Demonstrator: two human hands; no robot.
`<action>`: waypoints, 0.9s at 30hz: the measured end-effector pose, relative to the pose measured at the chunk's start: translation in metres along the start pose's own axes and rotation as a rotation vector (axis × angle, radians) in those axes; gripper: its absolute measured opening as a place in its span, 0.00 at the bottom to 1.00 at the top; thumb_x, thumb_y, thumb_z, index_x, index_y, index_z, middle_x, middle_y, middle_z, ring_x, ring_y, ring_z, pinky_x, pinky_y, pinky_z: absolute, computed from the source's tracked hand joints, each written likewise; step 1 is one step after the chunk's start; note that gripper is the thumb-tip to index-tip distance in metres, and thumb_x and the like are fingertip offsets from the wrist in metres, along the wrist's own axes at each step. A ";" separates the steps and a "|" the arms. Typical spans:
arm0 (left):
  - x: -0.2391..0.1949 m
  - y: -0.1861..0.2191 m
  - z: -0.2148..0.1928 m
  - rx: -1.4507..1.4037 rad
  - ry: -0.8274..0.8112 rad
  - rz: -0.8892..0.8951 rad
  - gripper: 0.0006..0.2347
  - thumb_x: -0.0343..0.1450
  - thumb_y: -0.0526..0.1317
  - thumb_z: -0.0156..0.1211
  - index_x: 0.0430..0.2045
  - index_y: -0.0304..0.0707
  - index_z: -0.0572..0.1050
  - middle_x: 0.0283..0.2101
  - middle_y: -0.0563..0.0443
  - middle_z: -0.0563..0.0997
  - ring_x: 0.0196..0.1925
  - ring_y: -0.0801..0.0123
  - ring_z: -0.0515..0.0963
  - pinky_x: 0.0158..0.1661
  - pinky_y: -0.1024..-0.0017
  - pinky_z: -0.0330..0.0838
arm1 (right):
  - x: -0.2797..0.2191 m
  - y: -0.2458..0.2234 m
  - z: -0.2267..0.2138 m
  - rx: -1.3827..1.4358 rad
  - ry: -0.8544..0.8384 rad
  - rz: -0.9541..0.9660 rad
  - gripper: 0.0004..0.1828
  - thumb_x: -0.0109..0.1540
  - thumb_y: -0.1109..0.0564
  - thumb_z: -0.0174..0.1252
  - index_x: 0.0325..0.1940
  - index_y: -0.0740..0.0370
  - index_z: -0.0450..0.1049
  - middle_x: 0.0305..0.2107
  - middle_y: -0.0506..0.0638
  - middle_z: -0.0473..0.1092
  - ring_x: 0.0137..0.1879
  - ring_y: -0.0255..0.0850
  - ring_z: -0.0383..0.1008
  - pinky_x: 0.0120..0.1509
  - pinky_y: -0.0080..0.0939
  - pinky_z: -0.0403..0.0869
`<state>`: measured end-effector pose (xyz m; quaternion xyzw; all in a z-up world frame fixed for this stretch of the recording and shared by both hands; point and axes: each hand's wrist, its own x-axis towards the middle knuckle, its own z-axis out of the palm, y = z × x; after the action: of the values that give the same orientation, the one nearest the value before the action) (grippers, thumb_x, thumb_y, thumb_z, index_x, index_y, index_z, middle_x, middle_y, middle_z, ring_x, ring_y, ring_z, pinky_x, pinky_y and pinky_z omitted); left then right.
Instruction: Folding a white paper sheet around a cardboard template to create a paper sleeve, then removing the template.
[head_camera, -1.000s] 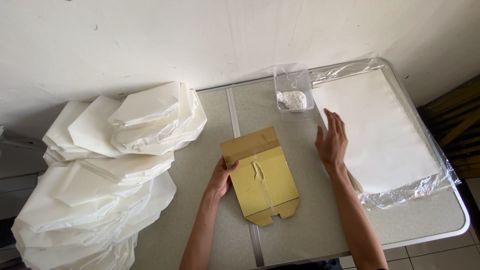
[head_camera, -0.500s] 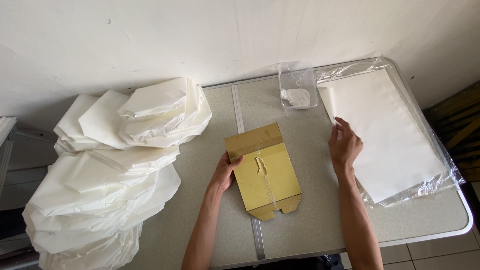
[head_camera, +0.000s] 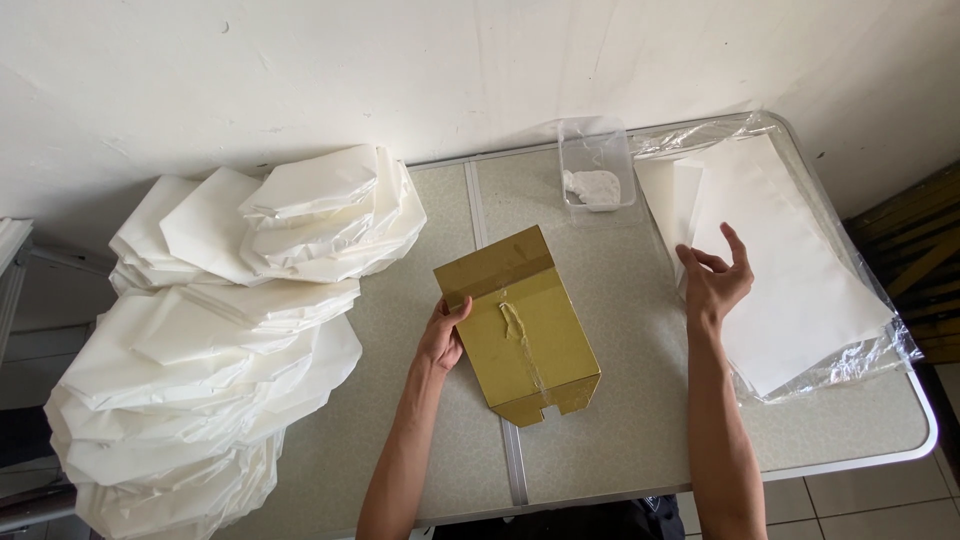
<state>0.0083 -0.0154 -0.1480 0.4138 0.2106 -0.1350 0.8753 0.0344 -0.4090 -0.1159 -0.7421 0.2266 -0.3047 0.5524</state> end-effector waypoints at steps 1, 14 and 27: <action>-0.001 0.000 0.002 -0.002 0.003 -0.001 0.15 0.64 0.38 0.74 0.43 0.45 0.77 0.39 0.44 0.85 0.40 0.56 0.86 0.43 0.60 0.80 | 0.002 0.005 0.000 -0.002 -0.003 0.001 0.38 0.53 0.69 0.70 0.67 0.59 0.68 0.49 0.61 0.74 0.43 0.46 0.80 0.53 0.40 0.81; 0.006 -0.017 -0.008 -0.076 0.003 0.019 0.18 0.63 0.40 0.76 0.45 0.48 0.77 0.42 0.42 0.85 0.42 0.54 0.86 0.46 0.57 0.81 | 0.008 0.002 0.000 0.054 0.050 0.063 0.35 0.57 0.67 0.74 0.66 0.55 0.71 0.29 0.49 0.77 0.40 0.35 0.80 0.52 0.34 0.78; -0.005 -0.006 -0.013 -0.271 -0.172 0.103 0.14 0.71 0.42 0.61 0.52 0.47 0.76 0.40 0.40 0.85 0.39 0.51 0.86 0.41 0.58 0.83 | -0.078 -0.050 0.050 -0.157 -0.480 -0.752 0.14 0.52 0.67 0.72 0.40 0.61 0.81 0.26 0.47 0.79 0.29 0.45 0.77 0.49 0.45 0.78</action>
<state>-0.0021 -0.0093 -0.1569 0.2892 0.1299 -0.0951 0.9436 0.0139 -0.3079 -0.0937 -0.8621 -0.1710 -0.2853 0.3822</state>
